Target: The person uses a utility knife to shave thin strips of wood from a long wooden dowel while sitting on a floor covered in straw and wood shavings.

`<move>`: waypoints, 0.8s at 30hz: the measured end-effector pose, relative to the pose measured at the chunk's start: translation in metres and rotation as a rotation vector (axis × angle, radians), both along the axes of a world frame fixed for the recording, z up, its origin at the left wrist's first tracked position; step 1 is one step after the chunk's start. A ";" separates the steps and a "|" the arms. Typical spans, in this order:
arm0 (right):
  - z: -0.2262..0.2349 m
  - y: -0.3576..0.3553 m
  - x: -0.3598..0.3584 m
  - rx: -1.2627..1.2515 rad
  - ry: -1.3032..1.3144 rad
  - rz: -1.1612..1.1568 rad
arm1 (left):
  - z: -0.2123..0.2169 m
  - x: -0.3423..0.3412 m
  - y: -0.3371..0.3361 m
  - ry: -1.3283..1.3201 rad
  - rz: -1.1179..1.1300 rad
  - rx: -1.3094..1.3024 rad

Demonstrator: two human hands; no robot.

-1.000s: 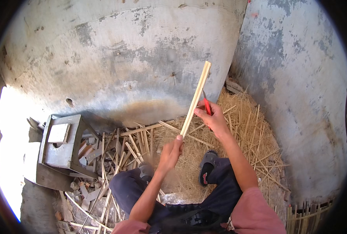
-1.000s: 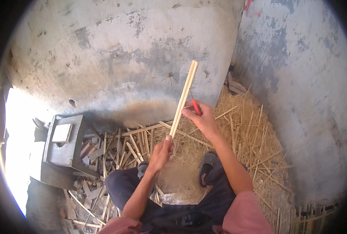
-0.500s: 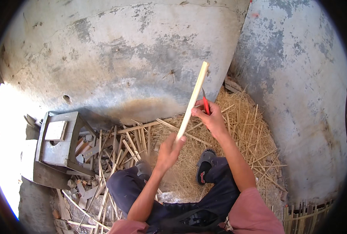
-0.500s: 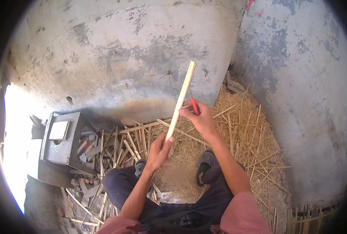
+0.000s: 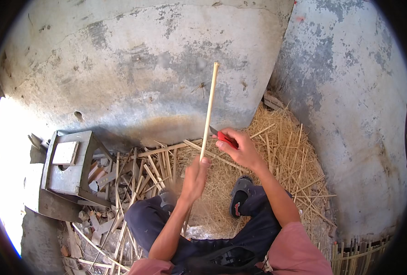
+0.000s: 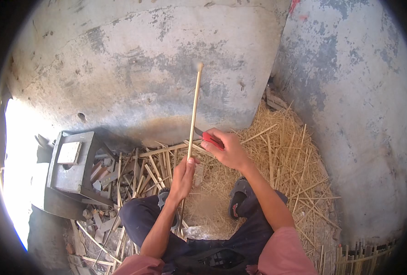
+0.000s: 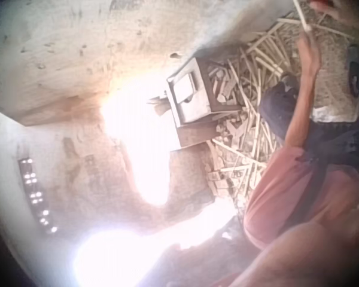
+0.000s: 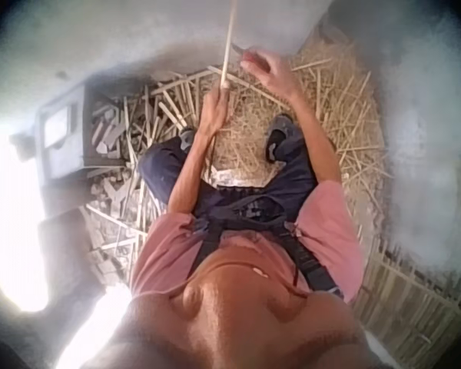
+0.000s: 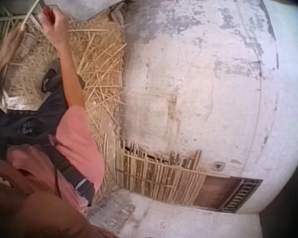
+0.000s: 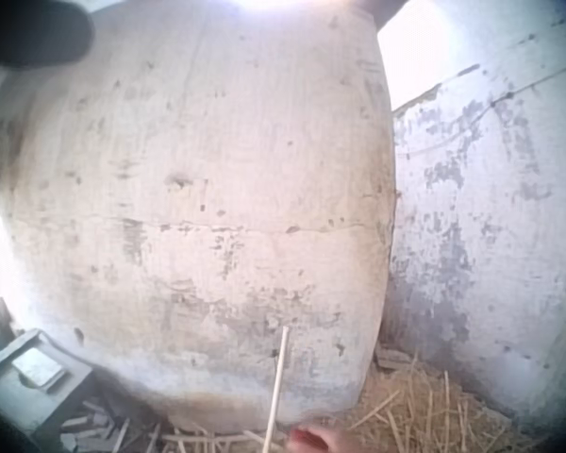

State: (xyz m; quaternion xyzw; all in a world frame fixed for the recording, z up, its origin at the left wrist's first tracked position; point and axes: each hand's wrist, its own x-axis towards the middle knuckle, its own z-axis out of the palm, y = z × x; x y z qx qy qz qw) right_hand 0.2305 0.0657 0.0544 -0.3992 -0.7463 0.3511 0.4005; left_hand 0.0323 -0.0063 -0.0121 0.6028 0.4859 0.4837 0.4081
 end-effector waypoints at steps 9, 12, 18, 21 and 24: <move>0.007 -0.012 -0.008 0.140 -0.158 0.070 | 0.002 -0.001 0.004 -0.056 -0.009 0.023; 0.006 -0.013 -0.011 0.146 -0.125 0.052 | 0.004 0.000 0.001 -0.111 -0.035 -0.020; 0.012 -0.013 -0.011 0.143 -0.152 -0.011 | 0.006 -0.001 -0.001 -0.332 -0.148 -0.198; 0.004 -0.010 -0.008 0.208 -0.169 -0.033 | 0.013 0.001 -0.001 -0.371 -0.111 -0.231; 0.003 -0.012 -0.009 0.259 -0.221 -0.024 | 0.011 -0.004 -0.001 -0.369 -0.112 -0.203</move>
